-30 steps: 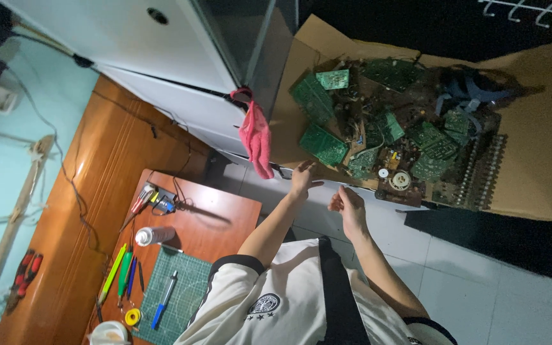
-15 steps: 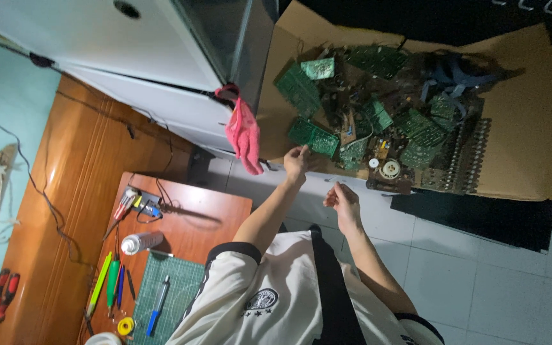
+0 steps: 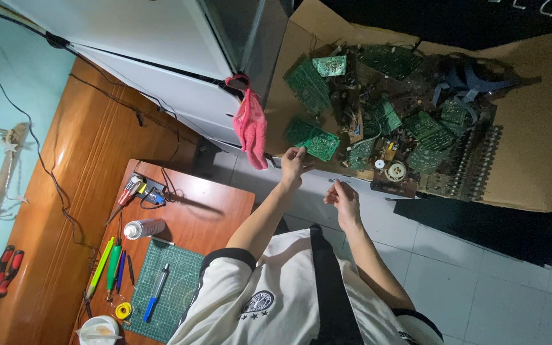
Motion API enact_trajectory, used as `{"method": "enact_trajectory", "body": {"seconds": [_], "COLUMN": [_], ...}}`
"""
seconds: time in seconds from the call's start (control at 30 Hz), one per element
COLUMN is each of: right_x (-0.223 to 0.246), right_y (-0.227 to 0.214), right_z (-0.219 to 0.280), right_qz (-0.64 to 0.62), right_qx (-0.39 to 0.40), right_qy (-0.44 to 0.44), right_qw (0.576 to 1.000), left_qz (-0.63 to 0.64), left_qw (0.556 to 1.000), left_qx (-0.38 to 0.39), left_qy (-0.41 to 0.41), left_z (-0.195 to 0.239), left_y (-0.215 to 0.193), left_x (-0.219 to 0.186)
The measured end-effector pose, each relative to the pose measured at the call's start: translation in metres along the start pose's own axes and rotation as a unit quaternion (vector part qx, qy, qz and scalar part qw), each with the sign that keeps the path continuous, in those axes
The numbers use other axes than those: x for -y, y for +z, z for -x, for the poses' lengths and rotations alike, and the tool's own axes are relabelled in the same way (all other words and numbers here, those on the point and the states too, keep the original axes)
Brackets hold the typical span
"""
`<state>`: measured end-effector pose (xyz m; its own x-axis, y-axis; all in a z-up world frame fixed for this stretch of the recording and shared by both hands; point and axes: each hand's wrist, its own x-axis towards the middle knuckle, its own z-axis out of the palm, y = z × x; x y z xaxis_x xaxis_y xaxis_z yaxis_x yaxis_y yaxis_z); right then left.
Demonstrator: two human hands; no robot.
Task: Inspecting and soldering components on a green circuit board at a workbench.
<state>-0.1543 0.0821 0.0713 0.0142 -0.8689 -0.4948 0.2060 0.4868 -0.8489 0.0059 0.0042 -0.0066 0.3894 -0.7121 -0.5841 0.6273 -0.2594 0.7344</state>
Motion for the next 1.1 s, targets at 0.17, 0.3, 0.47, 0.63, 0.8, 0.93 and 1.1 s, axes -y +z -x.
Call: {"method": "enact_trajectory", "body": {"seconds": [0.17, 0.3, 0.47, 0.63, 0.8, 0.93, 1.1], "right_x": [0.013, 0.031, 0.055, 0.033, 0.034, 0.024, 0.024], "right_y": [0.000, 0.001, 0.006, -0.014, 0.002, -0.006, -0.013], "right_z": [0.003, 0.004, 0.020, 0.021, 0.046, 0.051, 0.054], "right_qz": [0.005, -0.018, -0.026, 0.034, 0.072, 0.075, 0.053], "right_qx": [-0.004, 0.003, 0.031, 0.011, 0.063, 0.099, 0.149], "right_qy": [-0.014, -0.020, -0.046, -0.037, -0.023, -0.012, -0.040], "right_qw": [1.000, 1.000, 0.998, 0.999, 0.995, 0.992, 0.987], "left_qz": [0.004, -0.026, -0.062, -0.071, -0.089, -0.064, -0.010], "left_qw": [0.998, 0.994, 0.988, 0.986, 0.994, 0.998, 0.998], "left_qx": [0.057, 0.090, 0.124, 0.136, 0.058, 0.019, -0.011], "left_qy": [0.011, 0.049, 0.062, 0.058, 0.007, 0.018, 0.066], "left_z": [0.019, 0.052, 0.091, 0.128, 0.158, 0.177, 0.197], "left_y": [-0.013, -0.018, -0.034, -0.047, -0.066, -0.068, -0.061], "left_x": [-0.009, -0.025, -0.028, -0.025, -0.007, 0.000, 0.001]}}
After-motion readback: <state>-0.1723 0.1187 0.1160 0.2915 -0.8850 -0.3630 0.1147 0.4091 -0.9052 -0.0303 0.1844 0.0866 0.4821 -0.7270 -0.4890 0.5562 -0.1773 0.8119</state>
